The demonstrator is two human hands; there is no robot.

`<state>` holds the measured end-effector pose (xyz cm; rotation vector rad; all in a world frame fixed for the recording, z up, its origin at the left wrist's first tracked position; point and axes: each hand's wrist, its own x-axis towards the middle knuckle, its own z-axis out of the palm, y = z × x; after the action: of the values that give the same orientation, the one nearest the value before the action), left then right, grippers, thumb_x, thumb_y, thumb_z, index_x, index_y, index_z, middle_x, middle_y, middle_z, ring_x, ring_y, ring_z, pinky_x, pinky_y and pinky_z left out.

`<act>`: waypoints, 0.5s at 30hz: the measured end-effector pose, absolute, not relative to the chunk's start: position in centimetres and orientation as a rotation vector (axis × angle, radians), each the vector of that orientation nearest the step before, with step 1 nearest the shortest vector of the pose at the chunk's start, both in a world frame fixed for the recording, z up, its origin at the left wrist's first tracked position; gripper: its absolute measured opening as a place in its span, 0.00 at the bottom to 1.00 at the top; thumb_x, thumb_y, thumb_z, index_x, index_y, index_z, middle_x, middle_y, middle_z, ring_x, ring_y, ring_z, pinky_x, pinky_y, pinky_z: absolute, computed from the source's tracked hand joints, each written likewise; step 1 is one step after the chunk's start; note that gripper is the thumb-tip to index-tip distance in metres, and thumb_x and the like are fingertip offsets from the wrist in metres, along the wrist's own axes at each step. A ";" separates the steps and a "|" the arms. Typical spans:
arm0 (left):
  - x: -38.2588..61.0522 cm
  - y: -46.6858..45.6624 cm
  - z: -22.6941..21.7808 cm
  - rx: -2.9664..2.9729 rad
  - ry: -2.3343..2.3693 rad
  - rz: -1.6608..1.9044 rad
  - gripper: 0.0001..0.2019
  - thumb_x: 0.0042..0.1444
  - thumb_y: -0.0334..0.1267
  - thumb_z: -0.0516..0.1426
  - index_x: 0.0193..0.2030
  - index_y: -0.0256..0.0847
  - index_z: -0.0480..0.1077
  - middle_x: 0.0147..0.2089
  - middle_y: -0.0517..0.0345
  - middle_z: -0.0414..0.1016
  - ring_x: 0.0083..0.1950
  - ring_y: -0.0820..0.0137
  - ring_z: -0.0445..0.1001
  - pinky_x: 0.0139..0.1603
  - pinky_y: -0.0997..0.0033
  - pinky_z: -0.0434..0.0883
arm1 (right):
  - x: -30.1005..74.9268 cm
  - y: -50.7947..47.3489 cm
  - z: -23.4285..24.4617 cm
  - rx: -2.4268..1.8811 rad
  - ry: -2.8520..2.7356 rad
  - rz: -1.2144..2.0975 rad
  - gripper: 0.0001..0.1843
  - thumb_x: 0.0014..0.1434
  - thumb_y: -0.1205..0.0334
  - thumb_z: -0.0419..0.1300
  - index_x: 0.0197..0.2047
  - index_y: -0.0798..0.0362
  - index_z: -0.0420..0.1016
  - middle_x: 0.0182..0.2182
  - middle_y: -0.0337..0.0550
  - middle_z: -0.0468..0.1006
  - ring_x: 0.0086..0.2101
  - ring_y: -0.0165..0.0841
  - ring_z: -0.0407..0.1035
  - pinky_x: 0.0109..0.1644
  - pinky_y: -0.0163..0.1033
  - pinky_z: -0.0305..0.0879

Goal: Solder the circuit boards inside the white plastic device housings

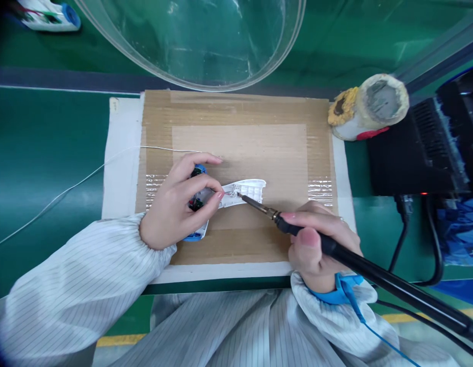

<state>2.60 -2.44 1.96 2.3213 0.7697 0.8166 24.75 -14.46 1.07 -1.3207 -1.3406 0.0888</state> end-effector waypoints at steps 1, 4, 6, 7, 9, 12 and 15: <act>2.6 -2.4 1.9 2.320 0.763 0.828 0.06 0.69 0.29 0.57 0.40 0.41 0.74 0.62 0.41 0.75 0.65 0.56 0.75 0.66 0.50 0.72 | 24.6 -14.1 1.0 -1.269 -1.292 0.036 0.15 0.75 0.47 0.61 0.46 0.45 0.85 0.19 0.32 0.71 0.15 0.29 0.61 0.19 0.39 0.58; 2.6 -2.4 1.9 2.315 0.768 0.818 0.06 0.69 0.29 0.57 0.40 0.41 0.74 0.62 0.42 0.75 0.65 0.56 0.75 0.66 0.49 0.72 | 24.1 -13.6 1.1 -1.355 -1.306 0.096 0.13 0.75 0.51 0.63 0.56 0.45 0.83 0.25 0.32 0.79 0.20 0.29 0.73 0.27 0.38 0.73; 2.6 -2.4 1.9 2.317 0.782 0.793 0.07 0.69 0.30 0.57 0.40 0.42 0.74 0.63 0.43 0.75 0.65 0.56 0.74 0.67 0.49 0.72 | 23.9 -13.5 1.3 -1.510 -1.420 0.198 0.15 0.74 0.58 0.65 0.61 0.44 0.79 0.37 0.37 0.87 0.37 0.35 0.85 0.47 0.42 0.82; 2.5 -2.4 1.9 2.317 0.786 0.782 0.07 0.68 0.30 0.56 0.40 0.42 0.74 0.63 0.44 0.75 0.66 0.56 0.74 0.67 0.49 0.72 | 23.8 -13.4 1.3 -1.561 -1.483 0.220 0.18 0.72 0.62 0.66 0.63 0.43 0.77 0.43 0.39 0.88 0.46 0.38 0.85 0.55 0.45 0.81; 2.5 -2.4 2.0 2.311 0.784 0.788 0.07 0.68 0.29 0.56 0.41 0.42 0.74 0.63 0.43 0.74 0.66 0.57 0.74 0.67 0.50 0.71 | 23.9 -13.3 1.2 -1.595 -1.594 0.244 0.25 0.68 0.66 0.70 0.66 0.43 0.75 0.53 0.42 0.87 0.57 0.41 0.81 0.63 0.47 0.79; 2.6 -2.5 1.9 2.308 0.775 0.803 0.07 0.68 0.29 0.56 0.40 0.42 0.74 0.63 0.43 0.74 0.66 0.58 0.74 0.68 0.51 0.72 | 24.1 -13.2 0.8 -1.592 -1.673 0.216 0.30 0.66 0.66 0.72 0.68 0.43 0.73 0.55 0.42 0.86 0.59 0.41 0.79 0.62 0.47 0.81; 2.5 -2.5 2.0 2.322 0.772 0.798 0.07 0.68 0.29 0.57 0.40 0.42 0.74 0.63 0.44 0.75 0.65 0.56 0.74 0.67 0.49 0.72 | 24.2 -13.2 0.4 -1.603 -1.676 0.196 0.30 0.66 0.66 0.72 0.69 0.43 0.72 0.55 0.42 0.86 0.57 0.41 0.81 0.59 0.44 0.82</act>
<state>2.46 -2.45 1.96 2.3222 0.7715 0.7984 24.24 -13.17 0.41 -1.6028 -1.6764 0.1963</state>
